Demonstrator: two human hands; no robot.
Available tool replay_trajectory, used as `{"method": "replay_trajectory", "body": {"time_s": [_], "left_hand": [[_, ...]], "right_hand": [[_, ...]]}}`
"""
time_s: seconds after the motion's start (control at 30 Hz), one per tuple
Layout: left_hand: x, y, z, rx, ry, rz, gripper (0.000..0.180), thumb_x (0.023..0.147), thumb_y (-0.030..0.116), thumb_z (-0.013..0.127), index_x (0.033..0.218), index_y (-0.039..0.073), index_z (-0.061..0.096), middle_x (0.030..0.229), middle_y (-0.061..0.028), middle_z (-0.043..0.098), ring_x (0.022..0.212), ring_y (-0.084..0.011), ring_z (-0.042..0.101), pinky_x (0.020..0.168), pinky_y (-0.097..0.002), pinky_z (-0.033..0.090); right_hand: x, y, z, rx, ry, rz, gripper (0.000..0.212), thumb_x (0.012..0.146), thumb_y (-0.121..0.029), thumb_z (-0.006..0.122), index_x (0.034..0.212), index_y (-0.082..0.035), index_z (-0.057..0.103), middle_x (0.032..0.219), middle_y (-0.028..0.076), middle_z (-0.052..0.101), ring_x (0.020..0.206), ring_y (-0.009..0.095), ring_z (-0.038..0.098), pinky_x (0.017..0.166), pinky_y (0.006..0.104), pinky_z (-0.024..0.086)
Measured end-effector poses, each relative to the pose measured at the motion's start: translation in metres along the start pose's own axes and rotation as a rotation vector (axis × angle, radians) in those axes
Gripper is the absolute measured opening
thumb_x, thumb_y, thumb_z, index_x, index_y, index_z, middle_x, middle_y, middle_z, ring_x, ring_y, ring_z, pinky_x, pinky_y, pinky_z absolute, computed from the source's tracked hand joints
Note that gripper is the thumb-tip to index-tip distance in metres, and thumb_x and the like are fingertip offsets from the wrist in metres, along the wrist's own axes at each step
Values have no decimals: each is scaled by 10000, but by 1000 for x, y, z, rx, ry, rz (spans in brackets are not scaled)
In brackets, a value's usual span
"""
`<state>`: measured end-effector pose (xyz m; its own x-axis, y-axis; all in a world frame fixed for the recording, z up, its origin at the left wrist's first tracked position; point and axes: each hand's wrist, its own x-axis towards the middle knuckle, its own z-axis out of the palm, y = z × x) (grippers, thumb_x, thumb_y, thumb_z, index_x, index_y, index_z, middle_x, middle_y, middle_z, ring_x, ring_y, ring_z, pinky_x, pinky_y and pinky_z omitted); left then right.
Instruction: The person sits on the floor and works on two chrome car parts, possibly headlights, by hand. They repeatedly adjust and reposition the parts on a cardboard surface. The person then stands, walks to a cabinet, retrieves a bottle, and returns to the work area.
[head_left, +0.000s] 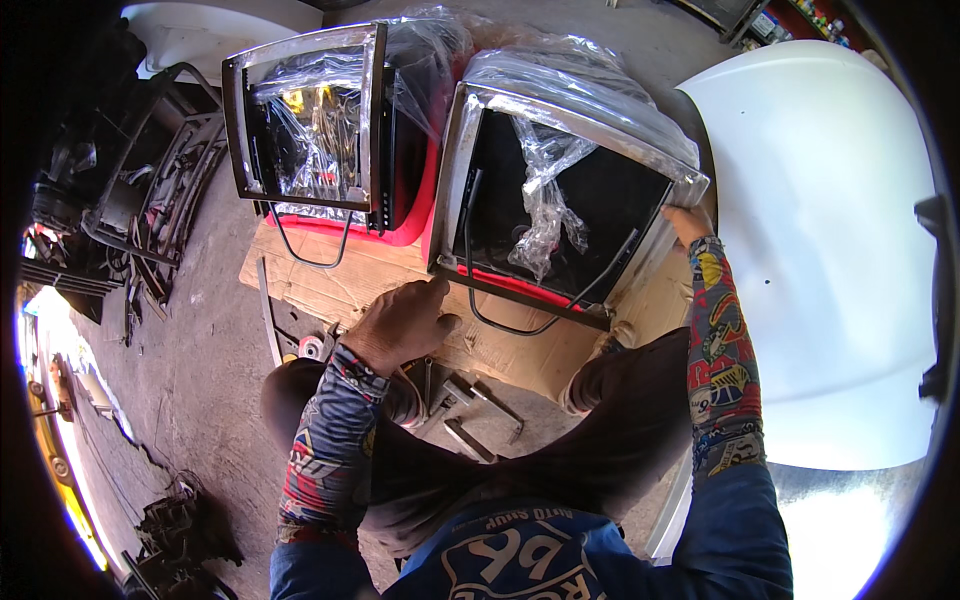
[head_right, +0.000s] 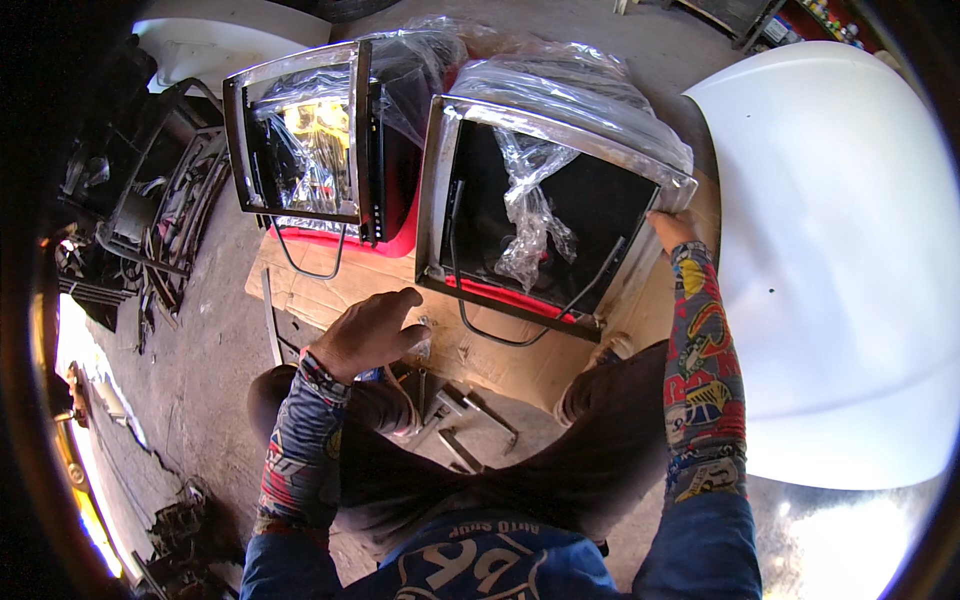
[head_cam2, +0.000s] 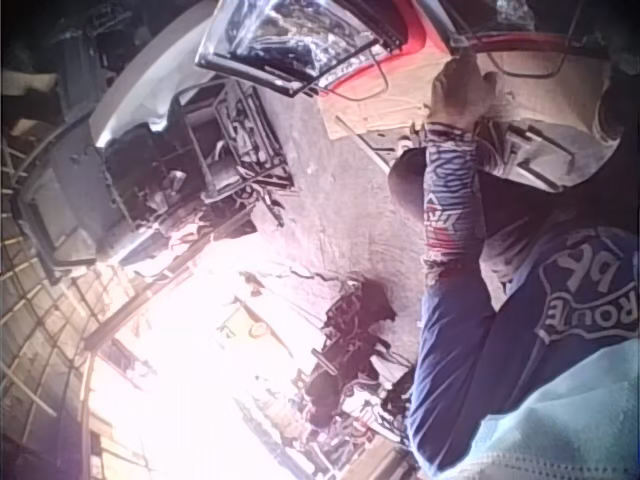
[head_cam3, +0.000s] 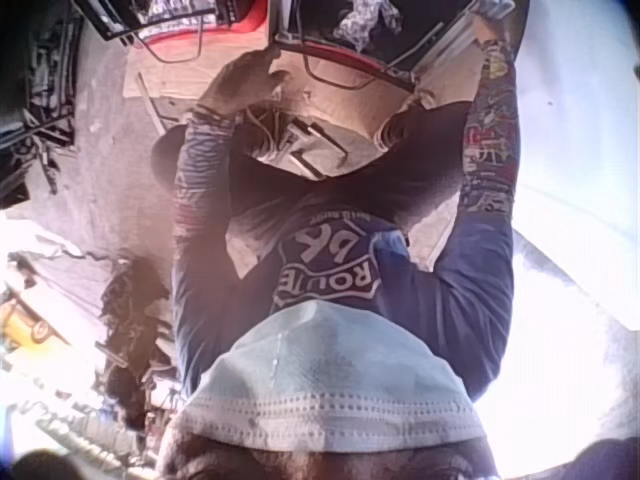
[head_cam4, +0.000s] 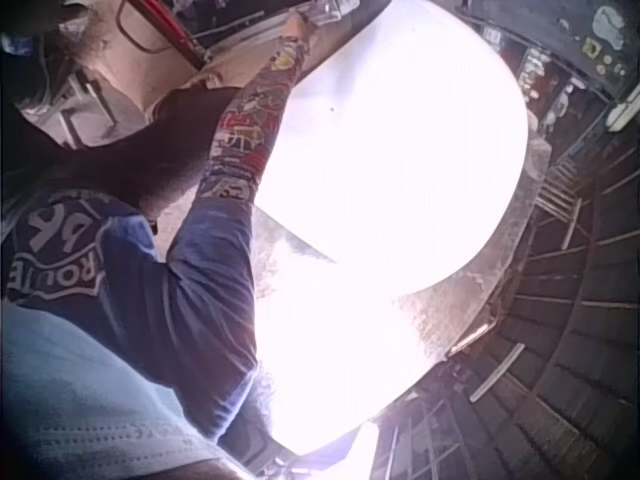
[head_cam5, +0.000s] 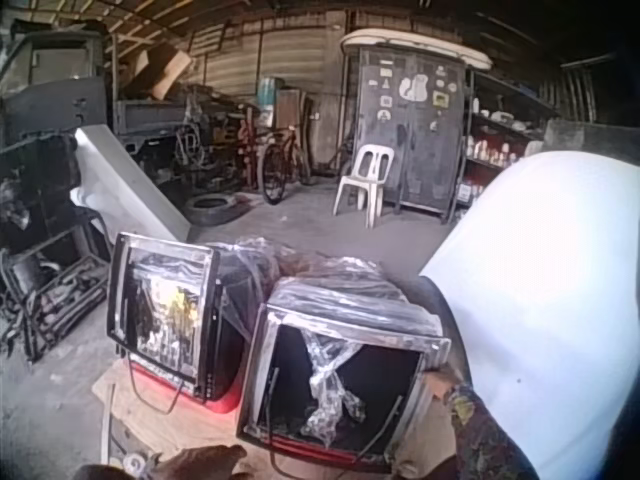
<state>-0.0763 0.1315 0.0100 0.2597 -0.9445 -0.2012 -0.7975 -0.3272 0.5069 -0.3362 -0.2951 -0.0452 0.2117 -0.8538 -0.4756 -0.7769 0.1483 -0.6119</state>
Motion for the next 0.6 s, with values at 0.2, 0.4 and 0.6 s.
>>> {"method": "replay_trajectory", "body": {"time_s": [0.2,0.4,0.6], "left_hand": [[0,-1,1,8,-12,1,441,865,265,694,1170,-26,564,1058,-262,660,1010,-412,643,876,-459,512],[1,-1,1,10,-25,-1,436,869,257,688,1173,-30,565,1067,-263,660,1020,-412,643,879,-459,512],[-1,0,0,12,-20,4,435,868,255,687,1174,-29,564,1063,-261,662,1016,-409,645,878,-454,514]], "right_hand": [[4,3,-1,-33,12,-45,609,837,-457,653,1312,-93,542,1256,110,589,1052,282,597,801,452,538],[-4,1,1,-13,129,-130,547,815,-411,687,1227,-61,604,1082,124,652,930,267,643,667,420,552],[-14,-8,2,11,103,-109,537,785,-387,728,1194,-63,600,1054,115,647,909,271,644,655,433,554]]}}
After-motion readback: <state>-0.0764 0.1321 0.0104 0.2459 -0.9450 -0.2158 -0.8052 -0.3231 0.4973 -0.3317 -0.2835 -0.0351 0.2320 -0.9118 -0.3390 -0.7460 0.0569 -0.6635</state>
